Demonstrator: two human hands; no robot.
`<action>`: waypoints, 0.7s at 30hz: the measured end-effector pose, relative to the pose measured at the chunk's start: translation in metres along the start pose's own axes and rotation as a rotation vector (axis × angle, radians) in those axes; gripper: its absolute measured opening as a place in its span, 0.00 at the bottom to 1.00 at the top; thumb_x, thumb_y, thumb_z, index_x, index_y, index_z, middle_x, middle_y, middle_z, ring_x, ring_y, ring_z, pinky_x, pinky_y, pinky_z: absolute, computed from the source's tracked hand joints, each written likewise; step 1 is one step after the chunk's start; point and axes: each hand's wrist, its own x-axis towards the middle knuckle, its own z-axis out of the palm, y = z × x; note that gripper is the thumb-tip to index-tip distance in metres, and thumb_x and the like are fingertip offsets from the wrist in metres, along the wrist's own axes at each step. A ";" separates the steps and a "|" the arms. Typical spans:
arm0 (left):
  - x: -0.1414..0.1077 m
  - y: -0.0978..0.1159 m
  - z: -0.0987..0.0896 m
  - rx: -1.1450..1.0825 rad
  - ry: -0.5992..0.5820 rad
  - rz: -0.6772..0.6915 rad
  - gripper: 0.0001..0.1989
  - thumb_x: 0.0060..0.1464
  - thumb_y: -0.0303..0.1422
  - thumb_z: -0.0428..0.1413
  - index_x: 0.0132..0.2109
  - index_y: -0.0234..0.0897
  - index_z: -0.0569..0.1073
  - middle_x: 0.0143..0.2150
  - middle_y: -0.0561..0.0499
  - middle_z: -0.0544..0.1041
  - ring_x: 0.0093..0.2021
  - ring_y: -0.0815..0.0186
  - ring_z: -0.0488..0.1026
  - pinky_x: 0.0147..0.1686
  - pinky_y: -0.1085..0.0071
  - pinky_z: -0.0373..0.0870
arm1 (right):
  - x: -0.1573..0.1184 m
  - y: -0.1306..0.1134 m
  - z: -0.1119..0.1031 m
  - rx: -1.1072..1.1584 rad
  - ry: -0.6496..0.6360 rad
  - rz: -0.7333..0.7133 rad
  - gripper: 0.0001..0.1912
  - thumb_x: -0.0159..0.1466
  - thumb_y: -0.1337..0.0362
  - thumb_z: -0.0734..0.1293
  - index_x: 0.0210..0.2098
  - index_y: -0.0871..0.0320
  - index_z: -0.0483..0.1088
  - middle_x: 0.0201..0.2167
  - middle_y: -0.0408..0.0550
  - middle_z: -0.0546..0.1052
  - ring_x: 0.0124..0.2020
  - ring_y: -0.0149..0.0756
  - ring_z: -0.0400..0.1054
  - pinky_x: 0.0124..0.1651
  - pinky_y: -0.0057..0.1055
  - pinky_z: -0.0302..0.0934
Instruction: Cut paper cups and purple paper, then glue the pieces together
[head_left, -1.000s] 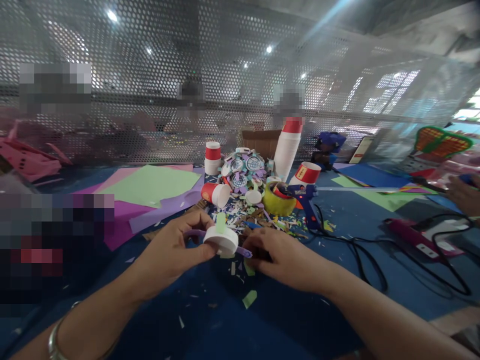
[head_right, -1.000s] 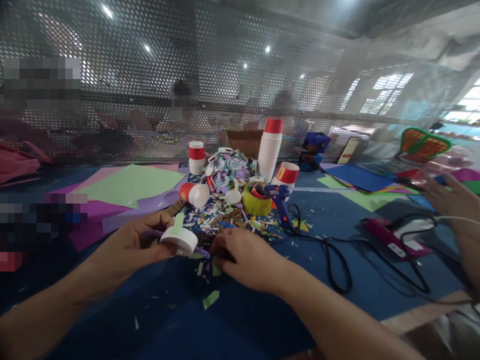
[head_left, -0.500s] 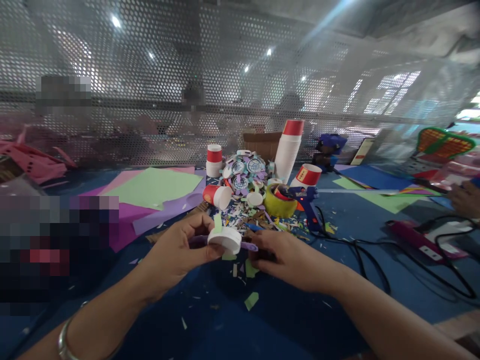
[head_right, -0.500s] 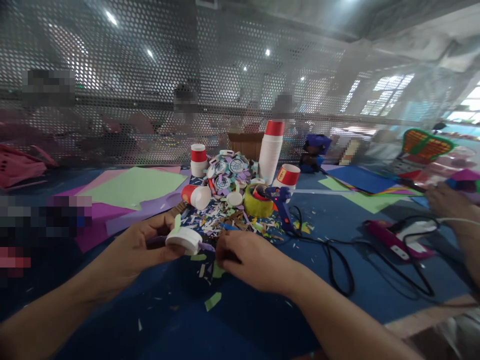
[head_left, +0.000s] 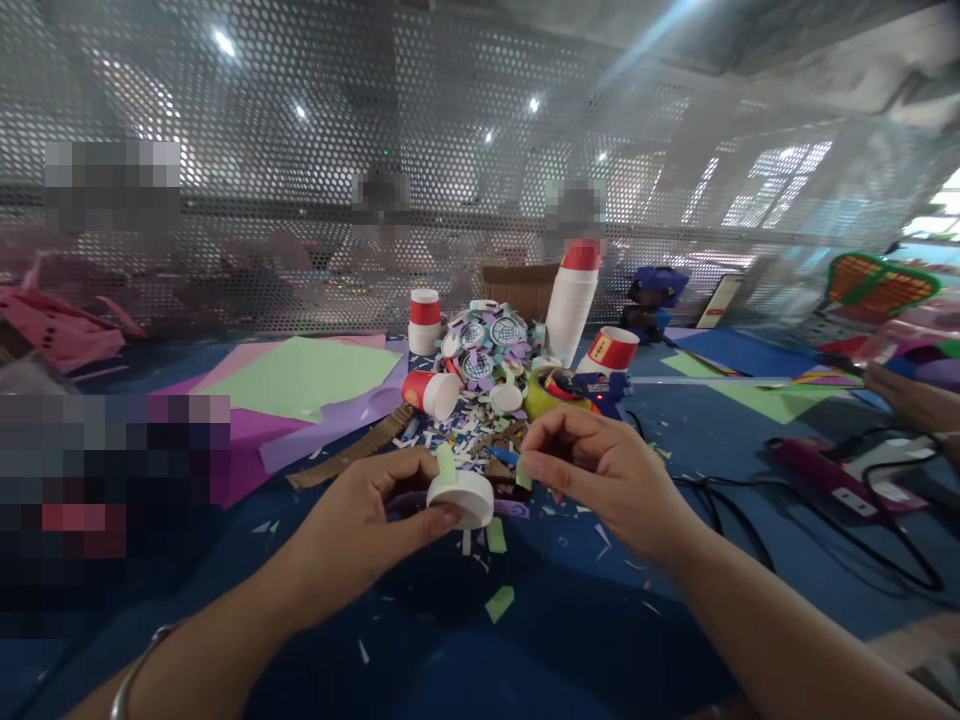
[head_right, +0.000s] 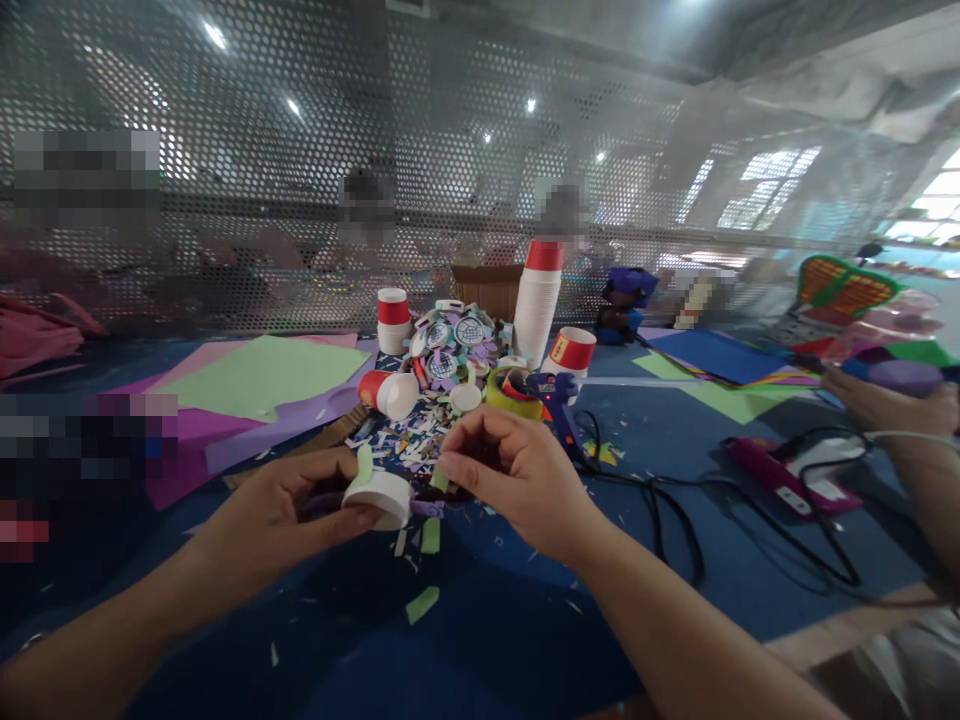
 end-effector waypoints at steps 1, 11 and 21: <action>0.000 0.001 0.001 0.038 -0.005 0.014 0.08 0.52 0.36 0.59 0.30 0.38 0.70 0.29 0.56 0.69 0.32 0.68 0.66 0.32 0.72 0.61 | -0.001 -0.001 0.002 0.032 0.012 0.008 0.07 0.62 0.61 0.70 0.32 0.57 0.70 0.27 0.39 0.70 0.23 0.24 0.61 0.26 0.23 0.58; -0.005 0.001 0.009 0.234 -0.032 0.047 0.09 0.56 0.38 0.56 0.31 0.39 0.72 0.30 0.55 0.72 0.32 0.67 0.67 0.32 0.71 0.62 | -0.007 -0.002 0.020 0.039 -0.021 -0.007 0.04 0.63 0.63 0.68 0.34 0.56 0.69 0.28 0.39 0.70 0.26 0.25 0.62 0.27 0.23 0.58; -0.006 0.004 0.011 0.200 -0.049 0.063 0.07 0.56 0.36 0.56 0.31 0.39 0.71 0.29 0.56 0.70 0.31 0.68 0.66 0.32 0.72 0.62 | -0.008 -0.004 0.024 -0.061 -0.039 -0.073 0.03 0.64 0.64 0.66 0.34 0.56 0.68 0.26 0.39 0.71 0.26 0.27 0.65 0.28 0.25 0.60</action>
